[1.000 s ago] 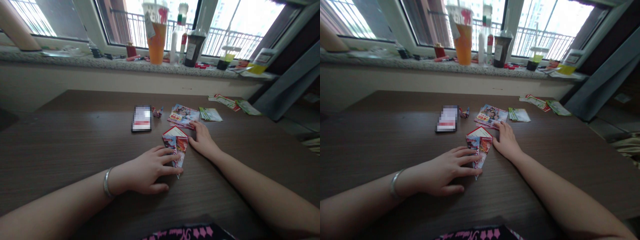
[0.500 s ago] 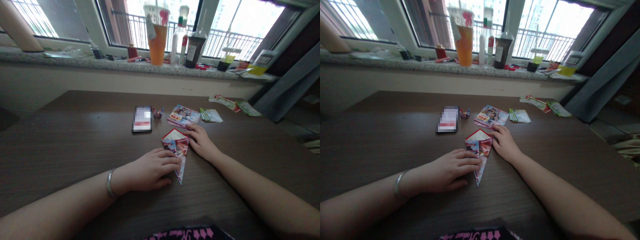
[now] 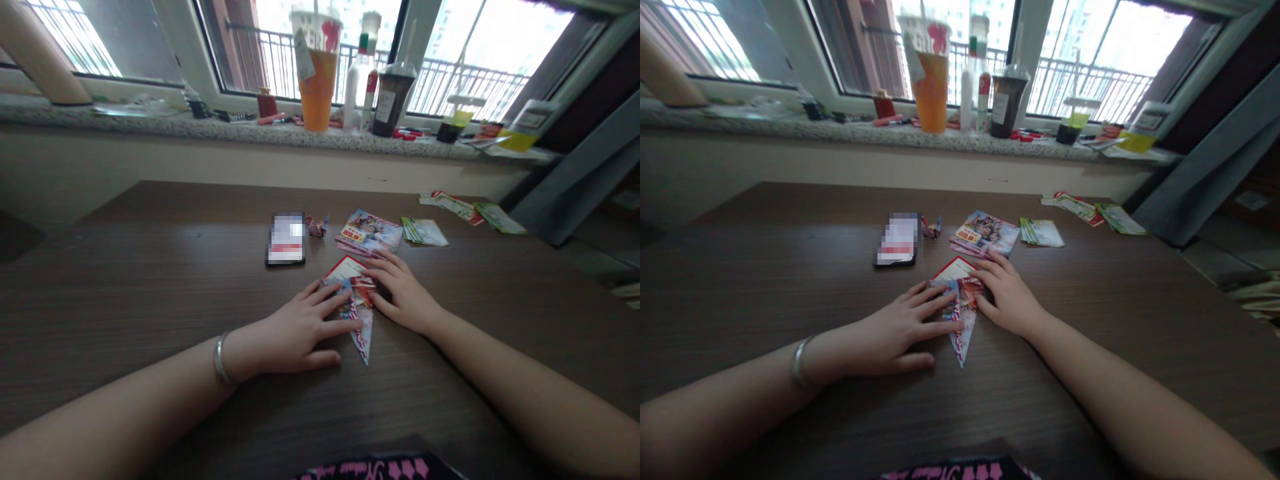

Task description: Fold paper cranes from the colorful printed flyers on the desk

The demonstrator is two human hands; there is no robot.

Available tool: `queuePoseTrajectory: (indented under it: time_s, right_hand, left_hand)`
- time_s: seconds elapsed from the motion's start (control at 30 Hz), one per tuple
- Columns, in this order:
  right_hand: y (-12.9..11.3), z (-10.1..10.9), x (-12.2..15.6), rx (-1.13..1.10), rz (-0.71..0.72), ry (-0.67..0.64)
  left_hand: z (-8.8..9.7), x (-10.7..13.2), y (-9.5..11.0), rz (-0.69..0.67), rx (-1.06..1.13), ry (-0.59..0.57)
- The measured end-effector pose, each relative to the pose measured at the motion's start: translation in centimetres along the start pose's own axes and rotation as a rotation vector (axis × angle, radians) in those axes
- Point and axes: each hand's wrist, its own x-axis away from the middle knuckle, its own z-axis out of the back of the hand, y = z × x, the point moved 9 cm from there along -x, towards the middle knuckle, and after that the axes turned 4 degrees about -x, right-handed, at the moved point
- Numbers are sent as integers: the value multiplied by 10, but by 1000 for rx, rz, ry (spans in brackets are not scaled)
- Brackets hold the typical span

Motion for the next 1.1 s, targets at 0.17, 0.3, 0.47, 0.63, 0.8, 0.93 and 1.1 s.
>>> queuePoseTrajectory:
  time_s: [0.17,0.3,0.47,0.63,0.8,0.93,1.1]
  right_hand:
    - [0,0,1,-97,-9,-15]
    - [4,4,1,-238,-23,22]
    - [3,4,3,-343,-1,4]
    - [5,3,3,-347,-15,0]
    - [5,2,2,-350,-26,-9]
    - [2,2,2,-326,-27,-20]
    - [-4,-1,3,-274,30,-63]
  left_hand:
    - [-6,4,-9,88,-29,-19]
    - [-10,6,-14,117,-51,-45]
    - [-12,6,-21,161,-101,-35]
    - [-11,5,-28,224,-129,-22]
    - [-6,5,-29,240,-140,19]
    - [-1,5,-30,251,-138,61]
    - [3,6,-28,215,-112,109]
